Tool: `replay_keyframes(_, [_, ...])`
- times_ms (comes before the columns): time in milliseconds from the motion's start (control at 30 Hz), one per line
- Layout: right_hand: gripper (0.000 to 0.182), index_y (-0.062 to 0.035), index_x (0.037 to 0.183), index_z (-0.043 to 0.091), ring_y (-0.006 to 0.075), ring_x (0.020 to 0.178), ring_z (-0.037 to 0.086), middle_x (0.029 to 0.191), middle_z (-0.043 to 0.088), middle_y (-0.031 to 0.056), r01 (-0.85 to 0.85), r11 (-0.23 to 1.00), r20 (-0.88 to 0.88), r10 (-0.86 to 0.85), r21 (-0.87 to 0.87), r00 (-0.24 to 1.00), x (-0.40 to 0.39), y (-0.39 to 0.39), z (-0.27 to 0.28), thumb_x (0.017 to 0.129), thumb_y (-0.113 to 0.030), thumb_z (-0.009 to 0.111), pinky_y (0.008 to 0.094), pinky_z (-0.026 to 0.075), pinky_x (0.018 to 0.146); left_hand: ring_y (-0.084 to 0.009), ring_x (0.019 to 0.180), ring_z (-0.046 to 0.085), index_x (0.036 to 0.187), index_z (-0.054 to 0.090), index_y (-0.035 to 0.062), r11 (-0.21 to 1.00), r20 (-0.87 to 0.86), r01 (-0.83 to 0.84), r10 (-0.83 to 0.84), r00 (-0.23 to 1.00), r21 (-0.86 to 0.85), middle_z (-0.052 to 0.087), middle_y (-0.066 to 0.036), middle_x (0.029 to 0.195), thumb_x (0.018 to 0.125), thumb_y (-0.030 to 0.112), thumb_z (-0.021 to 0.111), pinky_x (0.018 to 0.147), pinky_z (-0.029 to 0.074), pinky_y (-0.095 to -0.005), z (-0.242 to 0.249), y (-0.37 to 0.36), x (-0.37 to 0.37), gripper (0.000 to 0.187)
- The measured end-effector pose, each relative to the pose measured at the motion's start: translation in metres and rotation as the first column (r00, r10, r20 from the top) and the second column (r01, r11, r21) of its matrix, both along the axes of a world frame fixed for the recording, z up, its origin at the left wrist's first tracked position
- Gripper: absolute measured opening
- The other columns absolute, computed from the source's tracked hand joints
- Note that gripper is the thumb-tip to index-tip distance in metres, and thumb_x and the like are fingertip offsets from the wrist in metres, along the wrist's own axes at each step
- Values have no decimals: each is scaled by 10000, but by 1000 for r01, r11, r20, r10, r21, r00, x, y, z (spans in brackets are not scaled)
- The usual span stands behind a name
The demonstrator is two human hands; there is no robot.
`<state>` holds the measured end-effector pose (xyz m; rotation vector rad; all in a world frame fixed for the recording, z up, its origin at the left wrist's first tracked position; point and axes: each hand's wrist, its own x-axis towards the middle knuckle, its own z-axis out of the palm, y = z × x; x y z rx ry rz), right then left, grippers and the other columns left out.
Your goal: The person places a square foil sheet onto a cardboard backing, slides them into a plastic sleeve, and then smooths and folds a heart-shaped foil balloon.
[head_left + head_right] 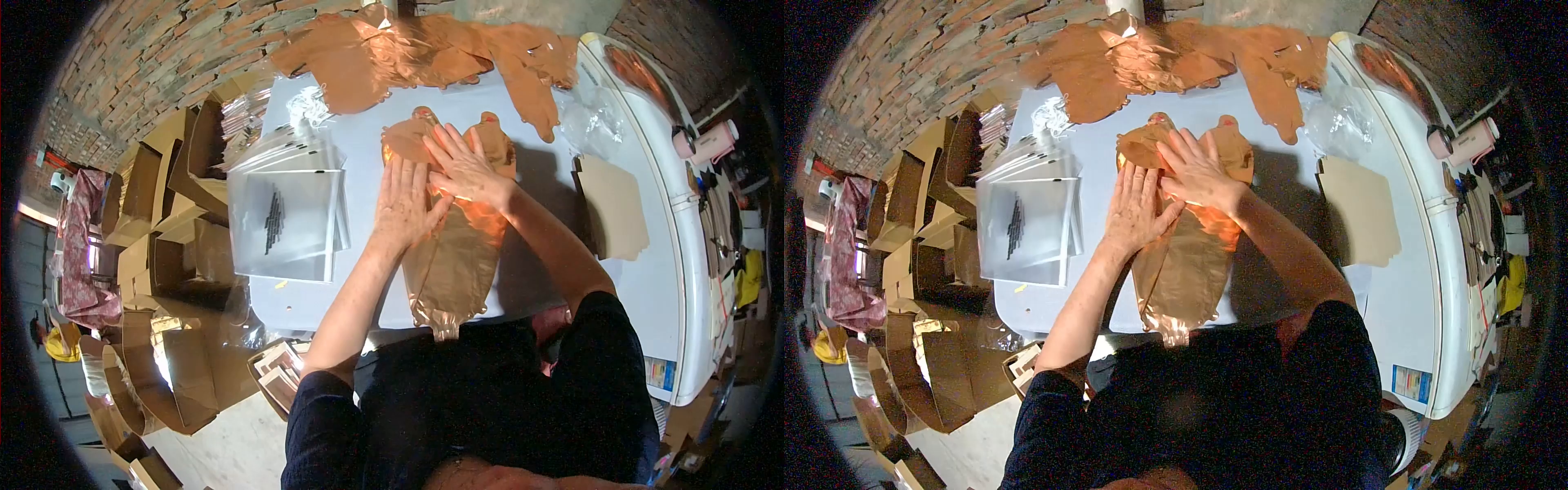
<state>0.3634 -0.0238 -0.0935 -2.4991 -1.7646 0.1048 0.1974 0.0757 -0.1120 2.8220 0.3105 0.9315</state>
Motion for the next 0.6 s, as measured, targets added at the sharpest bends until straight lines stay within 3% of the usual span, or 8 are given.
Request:
replay_keyframes(67, [807, -125, 1611, 160, 325, 1556, -14, 1668, 81, 198, -4, 1000, -24, 4, 8, 1000, 1, 1, 1, 966, -505, 461, 594, -51, 1207, -410, 1373, 412, 1400, 457, -70, 996, 27, 6, -4, 1000, -86, 485, -268, 1398, 924, 423, 617, 1200, 247, -511, 8, 0, -1, 704])
replay_keyframes(167, [808, -129, 1607, 170, 348, 1552, -21, 1664, 71, 209, -32, 999, -28, 32, 26, 999, 5, 0, -4, 947, -471, 487, 621, -63, 1197, -414, 1427, 359, 1369, 483, -44, 958, 237, 30, 40, 971, -284, 446, -269, 1456, 863, 226, 664, 1187, 264, -533, 25, 9, -2, 601])
replay_keyframes(200, [816, -135, 1607, 172, 350, 1552, -24, 1664, 65, 209, -41, 999, -9, 41, 17, 999, 4, -1, -3, 946, -484, 501, 627, -61, 1194, -421, 1456, 321, 1339, 508, -23, 954, 299, -29, 122, 946, -297, 429, -254, 1488, 829, 125, 665, 1182, 270, -544, 34, 6, -5, 554])
replay_keyframes(300, [838, -152, 1606, 178, 360, 1551, -31, 1664, 54, 209, -39, 999, -2, 39, -12, 999, 0, 0, 2, 941, -526, 525, 648, -55, 1185, -429, 1451, 324, 1352, 504, -17, 995, 311, 13, 19, 950, -101, 440, -235, 1485, 861, 139, 634, 1186, 264, -541, 46, 3, -1, 531])
replay_keyframes(333, [845, -158, 1606, 179, 363, 1550, -32, 1664, 52, 209, -36, 999, -5, 35, -24, 999, -1, 1, 4, 938, -540, 531, 656, -54, 1181, -417, 1460, 314, 1416, 467, -16, 992, 178, 72, -53, 983, -100, 410, -232, 1522, 934, 221, 598, 1192, 254, -537, 49, 1, -1, 554])
replay_keyframes(433, [827, -164, 1603, 188, 371, 1549, -29, 1663, 55, 211, -59, 998, 33, 60, -20, 998, 1, 1, 1, 951, -573, 492, 669, -48, 1175, -401, 1469, 302, 1486, 406, -11, 977, 60, 157, -149, 987, -146, 370, -230, 1558, 1005, 375, 525, 1201, 240, -523, 14, 1, 8, 628])
replay_keyframes(467, [786, -146, 1601, 187, 367, 1549, -20, 1660, 67, 216, -83, 996, 21, 83, -21, 996, 0, -2, 6, 979, -543, 459, 669, -45, 1174, -392, 1468, 304, 1515, 362, -20, 980, -31, 122, -128, 991, -156, 352, -236, 1569, 1026, 477, 464, 1210, 227, -506, 2, 4, 8, 704])
replay_keyframes(600, [756, -113, 1590, 212, 365, 1549, 5, 1658, 81, 219, -58, 996, -30, 60, 64, 998, 5, -1, -9, 993, -514, 445, 675, -32, 1171, -389, 1457, 321, 1494, 375, -49, 992, -83, 82, -90, 992, -99, 377, -250, 1543, 1019, 491, 456, 1211, 229, -493, -4, 5, 9, 723])
